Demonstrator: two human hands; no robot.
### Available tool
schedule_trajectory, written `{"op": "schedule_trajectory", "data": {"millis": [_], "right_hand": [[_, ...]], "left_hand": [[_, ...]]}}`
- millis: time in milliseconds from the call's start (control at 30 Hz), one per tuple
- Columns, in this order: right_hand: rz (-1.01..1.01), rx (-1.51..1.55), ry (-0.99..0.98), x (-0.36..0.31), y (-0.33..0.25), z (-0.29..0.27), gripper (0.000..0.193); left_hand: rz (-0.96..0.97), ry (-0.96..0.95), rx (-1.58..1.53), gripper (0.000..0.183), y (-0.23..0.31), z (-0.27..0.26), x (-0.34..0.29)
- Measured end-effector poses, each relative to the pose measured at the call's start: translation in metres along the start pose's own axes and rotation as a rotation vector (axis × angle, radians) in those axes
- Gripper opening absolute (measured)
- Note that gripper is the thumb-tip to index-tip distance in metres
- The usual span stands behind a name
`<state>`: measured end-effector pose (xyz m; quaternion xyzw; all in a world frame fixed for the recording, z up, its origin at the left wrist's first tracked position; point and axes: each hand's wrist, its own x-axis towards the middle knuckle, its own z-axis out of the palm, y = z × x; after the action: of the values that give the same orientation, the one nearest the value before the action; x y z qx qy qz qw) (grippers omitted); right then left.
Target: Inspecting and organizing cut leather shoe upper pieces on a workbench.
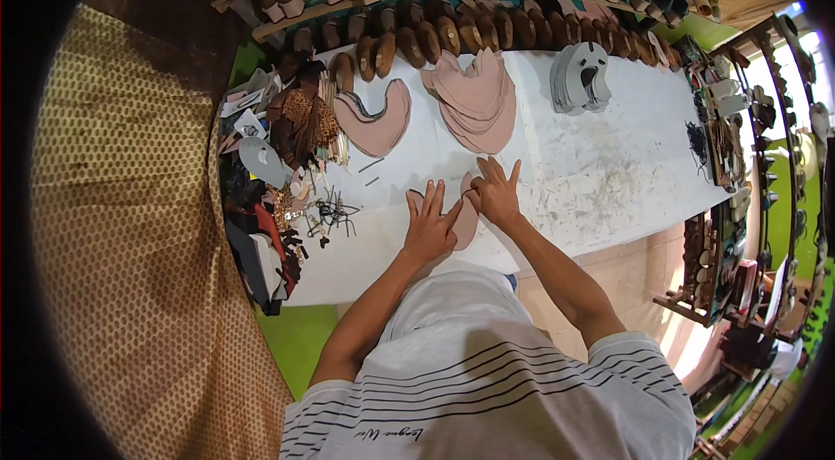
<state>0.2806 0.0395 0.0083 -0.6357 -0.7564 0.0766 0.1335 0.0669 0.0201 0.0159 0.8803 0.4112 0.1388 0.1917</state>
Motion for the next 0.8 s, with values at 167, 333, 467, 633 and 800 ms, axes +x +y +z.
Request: {"op": "schedule_trajectory", "data": {"millis": [167, 333, 467, 633, 800], "right_hand": [[0.01, 0.075, 0.029, -0.005, 0.012, 0.0, 0.012], [0.021, 0.099, 0.013, -0.002, 0.013, 0.004, 0.009], [-0.015, 0.109, 0.06, 0.008, 0.01, -0.001, 0.01], [-0.055, 0.116, 0.031, 0.02, 0.004, -0.005, 0.014], [-0.049, 0.095, 0.009, 0.025, 0.0, -0.002, 0.014]], "left_hand": [[0.007, -0.02, 0.017, 0.063, -0.001, 0.002, 0.0], [0.016, -0.03, 0.06, 0.062, 0.0, 0.003, 0.0], [0.034, -0.044, 0.106, 0.061, 0.0, 0.003, 0.0], [0.02, -0.037, 0.089, 0.06, 0.002, 0.002, 0.0], [0.04, 0.007, 0.084, 0.06, 0.0, 0.005, -0.001]]}}
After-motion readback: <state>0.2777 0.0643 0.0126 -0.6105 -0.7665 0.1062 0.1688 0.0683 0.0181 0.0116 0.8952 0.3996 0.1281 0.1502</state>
